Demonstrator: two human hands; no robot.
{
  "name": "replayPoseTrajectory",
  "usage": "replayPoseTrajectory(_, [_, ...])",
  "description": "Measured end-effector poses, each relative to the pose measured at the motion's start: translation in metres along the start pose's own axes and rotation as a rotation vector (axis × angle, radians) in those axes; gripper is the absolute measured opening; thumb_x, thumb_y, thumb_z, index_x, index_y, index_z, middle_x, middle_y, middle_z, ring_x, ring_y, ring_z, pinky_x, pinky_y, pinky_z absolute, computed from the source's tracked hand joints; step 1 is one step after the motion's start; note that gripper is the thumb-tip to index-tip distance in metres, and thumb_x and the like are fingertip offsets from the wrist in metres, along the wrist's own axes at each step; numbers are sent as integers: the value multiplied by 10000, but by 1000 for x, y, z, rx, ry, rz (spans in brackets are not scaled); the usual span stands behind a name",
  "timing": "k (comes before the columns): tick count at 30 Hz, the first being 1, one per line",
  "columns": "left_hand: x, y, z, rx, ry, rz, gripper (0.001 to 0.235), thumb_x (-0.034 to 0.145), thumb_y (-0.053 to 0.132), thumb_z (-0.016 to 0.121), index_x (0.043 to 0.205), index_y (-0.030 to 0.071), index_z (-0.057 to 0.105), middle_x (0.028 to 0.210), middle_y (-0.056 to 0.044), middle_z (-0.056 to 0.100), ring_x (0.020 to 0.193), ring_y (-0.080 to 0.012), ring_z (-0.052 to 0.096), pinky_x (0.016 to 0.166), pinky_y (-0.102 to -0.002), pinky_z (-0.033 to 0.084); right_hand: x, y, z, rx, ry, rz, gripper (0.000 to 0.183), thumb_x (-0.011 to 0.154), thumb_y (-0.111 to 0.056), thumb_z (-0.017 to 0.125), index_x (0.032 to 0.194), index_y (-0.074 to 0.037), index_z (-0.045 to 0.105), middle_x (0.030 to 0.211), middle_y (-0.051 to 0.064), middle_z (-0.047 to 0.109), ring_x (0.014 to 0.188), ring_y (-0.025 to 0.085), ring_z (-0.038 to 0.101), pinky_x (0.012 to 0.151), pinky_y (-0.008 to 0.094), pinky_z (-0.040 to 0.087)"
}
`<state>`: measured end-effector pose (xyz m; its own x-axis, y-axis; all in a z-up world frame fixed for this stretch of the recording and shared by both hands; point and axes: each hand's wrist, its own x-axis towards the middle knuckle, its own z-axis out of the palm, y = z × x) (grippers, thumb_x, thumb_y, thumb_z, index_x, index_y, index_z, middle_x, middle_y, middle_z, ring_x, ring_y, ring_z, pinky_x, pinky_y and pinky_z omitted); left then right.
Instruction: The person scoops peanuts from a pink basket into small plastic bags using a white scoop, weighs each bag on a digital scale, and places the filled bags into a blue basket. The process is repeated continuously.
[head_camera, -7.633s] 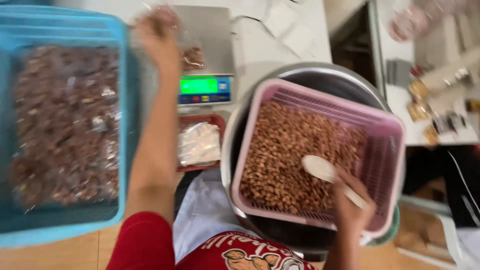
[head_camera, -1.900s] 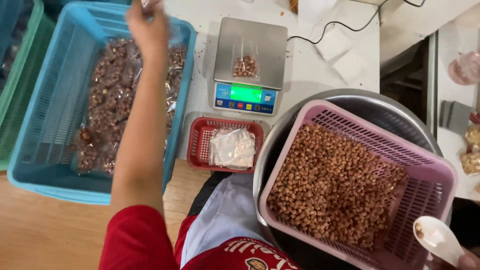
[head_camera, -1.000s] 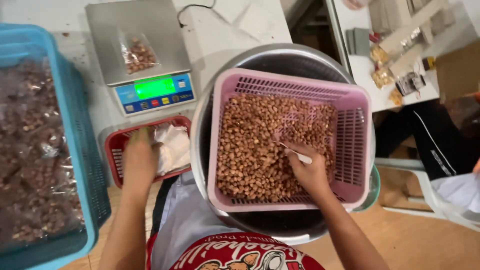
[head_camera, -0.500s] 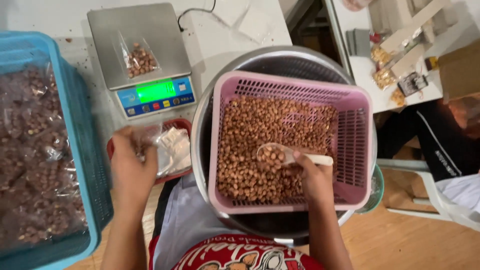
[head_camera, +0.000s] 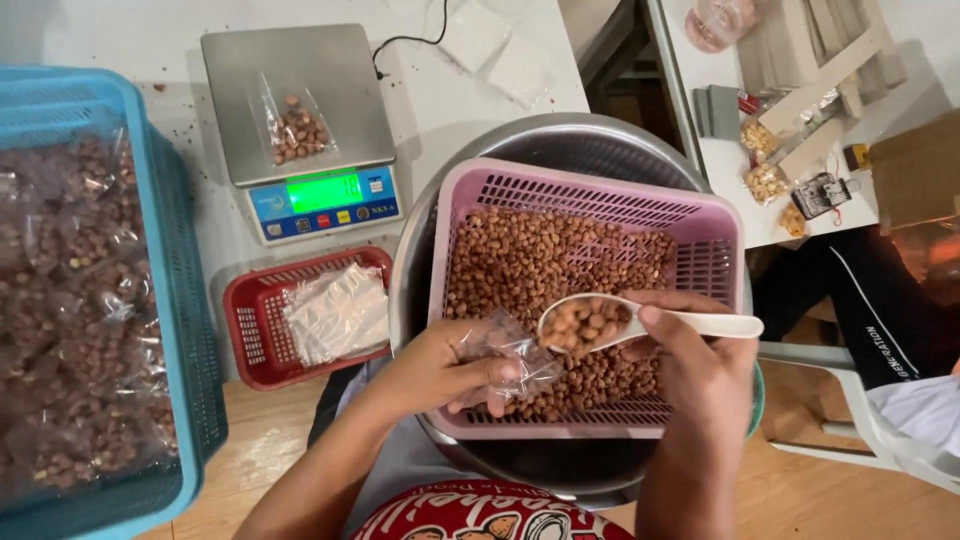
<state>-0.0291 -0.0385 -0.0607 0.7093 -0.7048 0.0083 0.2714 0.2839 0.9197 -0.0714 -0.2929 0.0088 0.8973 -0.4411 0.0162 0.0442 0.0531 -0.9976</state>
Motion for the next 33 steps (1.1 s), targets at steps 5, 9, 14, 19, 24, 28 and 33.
replayPoseTrajectory(5, [18, 0, -15, 614, -100, -69, 489, 895, 257, 699, 1350, 106, 605, 1106, -77, 784, 865, -199, 782, 774, -323, 644, -5, -23, 17, -601, -567, -437, 213, 953, -77, 671, 1159, -64, 727, 1025, 100, 811, 788, 135, 815, 573, 148, 687])
replayPoseTrajectory(9, [40, 13, -16, 718, -214, 149, 667, 919, 239, 738, 1499, 146, 422, 1044, -31, 776, 818, -143, 761, 690, -269, 604, -9, -4, 19, -725, -633, -689, 282, 866, 7, 765, 1145, -27, 740, 1194, 155, 760, 1076, 244, 778, 943, 319, 645])
replayPoseTrajectory(14, [61, 18, -4, 582, -82, 16, 617, 913, 287, 705, 1472, 276, 446, 1431, -84, 645, 1246, -275, 676, 1061, -440, 534, 19, 33, -3, -903, 132, -1231, 172, 1028, -43, 757, 1107, 104, 717, 1036, 275, 760, 823, 336, 769, 671, 407, 633])
replayPoseTrajectory(19, [54, 21, 3, 516, -39, -47, 595, 868, 338, 728, 1425, 269, 532, 1349, -59, 649, 1163, -220, 658, 995, -354, 543, 24, 102, -34, -913, -220, -456, 199, 978, -3, 637, 1151, -10, 735, 1112, 172, 773, 949, 266, 771, 786, 313, 634])
replayPoseTrajectory(24, [51, -2, -19, 553, 216, 45, 471, 1018, 456, 470, 1079, 111, 784, 678, 6, 637, 678, -102, 595, 635, -296, 418, 4, 105, -32, -780, -288, -144, 158, 925, -102, 696, 1030, -55, 805, 1037, 98, 805, 983, 197, 756, 941, 304, 554])
replayPoseTrajectory(28, [65, 15, -99, 222, 664, 248, 454, 1050, 416, 496, 1431, 198, 379, 1374, -121, 605, 1151, -253, 655, 973, -399, 559, -5, 70, -21, -760, -144, 5, 202, 922, -139, 725, 1096, -72, 802, 1085, 86, 797, 1016, 174, 732, 917, 280, 548])
replayPoseTrajectory(33, [123, -94, -383, 1423, 1409, 100, 377, 994, 275, 501, 1254, 112, 718, 1478, -264, 441, 1377, -578, 258, 1154, -675, 155, -11, 41, -13, -605, 3, -1, 196, 931, -66, 725, 1111, -9, 779, 967, 115, 780, 713, 144, 675, 654, 227, 565])
